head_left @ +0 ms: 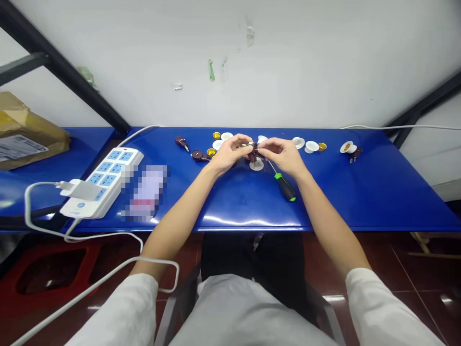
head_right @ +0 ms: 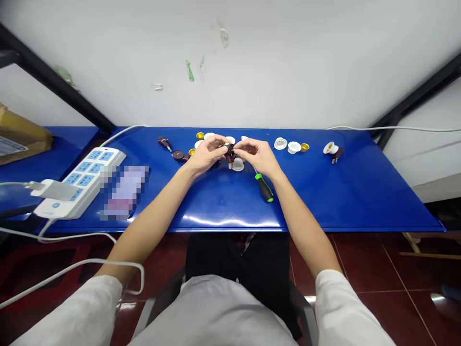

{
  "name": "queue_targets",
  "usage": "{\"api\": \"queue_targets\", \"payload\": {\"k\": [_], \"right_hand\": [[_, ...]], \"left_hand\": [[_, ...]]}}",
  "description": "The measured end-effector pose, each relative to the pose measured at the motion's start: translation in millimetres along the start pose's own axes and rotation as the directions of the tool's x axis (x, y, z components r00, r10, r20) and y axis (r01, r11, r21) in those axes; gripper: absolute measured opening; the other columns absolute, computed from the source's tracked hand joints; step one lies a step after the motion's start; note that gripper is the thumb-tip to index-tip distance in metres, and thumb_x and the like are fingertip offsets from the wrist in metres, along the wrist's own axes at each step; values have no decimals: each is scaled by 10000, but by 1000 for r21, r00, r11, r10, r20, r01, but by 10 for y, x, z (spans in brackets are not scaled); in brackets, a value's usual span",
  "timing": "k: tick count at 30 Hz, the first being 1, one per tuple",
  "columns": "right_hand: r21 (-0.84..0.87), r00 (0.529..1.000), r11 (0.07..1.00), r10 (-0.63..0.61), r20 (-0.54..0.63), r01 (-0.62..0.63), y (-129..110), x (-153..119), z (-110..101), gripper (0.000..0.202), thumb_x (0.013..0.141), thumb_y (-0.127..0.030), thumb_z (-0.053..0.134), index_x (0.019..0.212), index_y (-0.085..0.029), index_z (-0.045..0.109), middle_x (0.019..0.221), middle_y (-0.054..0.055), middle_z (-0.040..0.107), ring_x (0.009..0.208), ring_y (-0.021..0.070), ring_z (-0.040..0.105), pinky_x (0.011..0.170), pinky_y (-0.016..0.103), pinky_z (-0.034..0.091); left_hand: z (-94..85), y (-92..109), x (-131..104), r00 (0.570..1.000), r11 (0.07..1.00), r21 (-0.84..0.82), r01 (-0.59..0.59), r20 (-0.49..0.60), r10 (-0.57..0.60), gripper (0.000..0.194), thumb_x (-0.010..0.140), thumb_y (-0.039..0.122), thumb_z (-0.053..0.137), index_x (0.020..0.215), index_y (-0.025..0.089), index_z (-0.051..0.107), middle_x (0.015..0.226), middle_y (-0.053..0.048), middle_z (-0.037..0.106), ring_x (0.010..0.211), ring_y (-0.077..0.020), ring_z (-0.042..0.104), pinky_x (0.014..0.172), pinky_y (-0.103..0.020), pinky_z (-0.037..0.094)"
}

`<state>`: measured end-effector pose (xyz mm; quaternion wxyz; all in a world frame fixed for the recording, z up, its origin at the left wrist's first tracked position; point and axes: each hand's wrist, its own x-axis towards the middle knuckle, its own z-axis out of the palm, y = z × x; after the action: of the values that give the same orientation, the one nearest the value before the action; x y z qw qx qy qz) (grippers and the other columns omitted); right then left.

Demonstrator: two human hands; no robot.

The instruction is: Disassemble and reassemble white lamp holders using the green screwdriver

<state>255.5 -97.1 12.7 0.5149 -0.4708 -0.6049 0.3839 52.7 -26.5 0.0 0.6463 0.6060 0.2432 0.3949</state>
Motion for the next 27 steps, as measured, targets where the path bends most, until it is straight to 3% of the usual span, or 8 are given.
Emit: {"api": "queue_targets", "payload": {"k": [7,11,18,27], "right_hand": [[-95,1000,995,-13,0,13,16,-14,5,326,812,-534,824,934,-235,783,934,48,768,799,212,671,767,377,563],[-123,996,989,-85,1,85,9,-17,10,263,846,-493,798,911,-238,784,979,54,751,849,214,673,798,370,560],[-83,989,986,-148,-5,147,64,4,4,162,844,-387,822,877,-232,787,967,43,725,836,194,665,776,354,538],[-30,987,987,-160,-20,160,109,19,-11,179,793,-383,885,822,-228,801,931,34,704,839,188,658,782,359,539]], "left_hand": [[3,-13,1,1000,1000,-9,3,2,-3,473,699,512,960,964,210,711,1038,-39,712,868,-153,680,785,-291,590],[2,-8,-7,1000,1000,-10,17,22,-17,475,706,520,957,970,212,709,970,-36,716,821,-154,688,771,-296,592],[0,-2,-14,999,1000,2,17,35,-17,506,698,536,961,974,200,703,959,-30,724,803,-148,700,778,-290,583],[24,24,-29,999,1000,10,17,42,-18,519,693,529,965,970,185,692,961,-24,712,821,-138,691,787,-274,570]]}}
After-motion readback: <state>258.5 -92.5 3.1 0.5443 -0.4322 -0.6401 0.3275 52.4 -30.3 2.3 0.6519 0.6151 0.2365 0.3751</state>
